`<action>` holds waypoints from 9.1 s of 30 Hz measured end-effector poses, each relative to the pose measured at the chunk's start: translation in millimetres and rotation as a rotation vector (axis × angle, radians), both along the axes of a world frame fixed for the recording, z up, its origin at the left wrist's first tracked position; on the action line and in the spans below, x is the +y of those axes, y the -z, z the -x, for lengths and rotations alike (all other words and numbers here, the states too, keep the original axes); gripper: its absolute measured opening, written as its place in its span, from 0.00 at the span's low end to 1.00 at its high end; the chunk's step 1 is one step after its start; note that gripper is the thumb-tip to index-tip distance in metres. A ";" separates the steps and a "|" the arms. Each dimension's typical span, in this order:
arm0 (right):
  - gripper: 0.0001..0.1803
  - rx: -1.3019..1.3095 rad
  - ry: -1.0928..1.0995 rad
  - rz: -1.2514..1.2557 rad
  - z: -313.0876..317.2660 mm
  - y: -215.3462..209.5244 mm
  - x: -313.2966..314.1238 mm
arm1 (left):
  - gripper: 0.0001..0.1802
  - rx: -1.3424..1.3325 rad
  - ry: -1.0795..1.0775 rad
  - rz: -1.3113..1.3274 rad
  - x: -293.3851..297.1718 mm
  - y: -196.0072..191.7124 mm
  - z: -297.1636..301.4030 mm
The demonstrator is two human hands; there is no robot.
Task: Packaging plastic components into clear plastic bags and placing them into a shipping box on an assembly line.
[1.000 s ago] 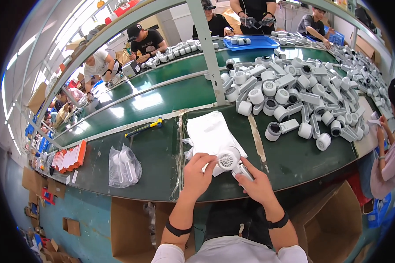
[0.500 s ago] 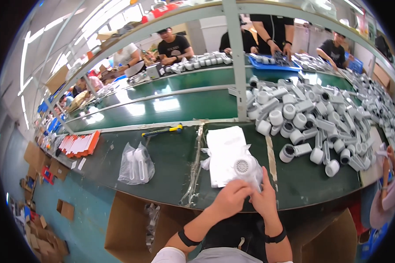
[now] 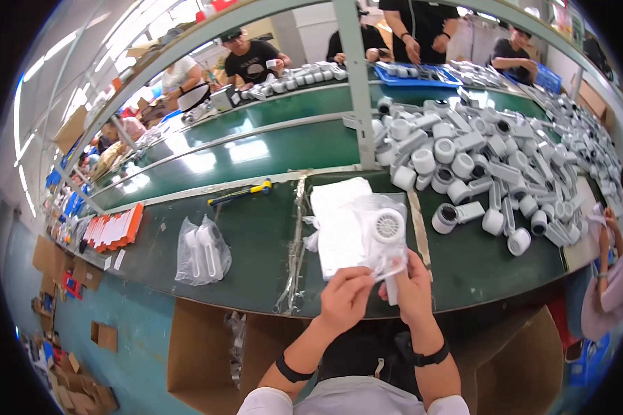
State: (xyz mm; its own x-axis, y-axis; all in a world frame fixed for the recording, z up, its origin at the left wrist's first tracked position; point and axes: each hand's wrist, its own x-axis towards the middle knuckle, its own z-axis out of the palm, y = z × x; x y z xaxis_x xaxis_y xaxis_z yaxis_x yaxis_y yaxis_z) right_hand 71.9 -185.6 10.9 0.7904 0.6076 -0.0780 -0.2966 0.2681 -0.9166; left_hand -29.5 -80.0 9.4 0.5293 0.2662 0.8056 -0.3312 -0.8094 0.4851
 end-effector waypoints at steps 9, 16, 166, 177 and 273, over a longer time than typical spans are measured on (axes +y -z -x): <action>0.17 0.107 0.021 -0.107 3.0 5.6 4.3 | 0.16 -0.040 0.084 0.088 8.8 5.7 -11.5; 0.18 0.176 -0.075 -0.067 12.4 -1.6 7.4 | 0.13 -0.062 0.016 0.135 19.5 15.3 -9.2; 0.25 -1.282 0.301 1.033 -132.5 3.1 -76.7 | 0.07 0.552 -0.203 0.197 65.5 5.6 -25.3; 0.16 -0.062 -0.097 0.147 -14.6 13.5 -63.5 | 0.12 0.530 -0.154 -0.139 63.4 -5.1 -24.6; 0.09 -1.052 0.127 0.199 41.1 17.1 5.2 | 0.16 0.014 0.126 1.327 62.3 1.1 49.2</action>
State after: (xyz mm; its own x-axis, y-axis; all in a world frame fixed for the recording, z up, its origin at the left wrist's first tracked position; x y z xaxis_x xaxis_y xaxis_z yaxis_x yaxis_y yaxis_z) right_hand 30.8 -180.4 -6.2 0.5754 0.5676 0.5889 0.6851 0.0588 -0.7261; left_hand -78.8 -17.7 8.3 0.6143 0.7885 -0.0301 -0.3568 0.3115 0.8807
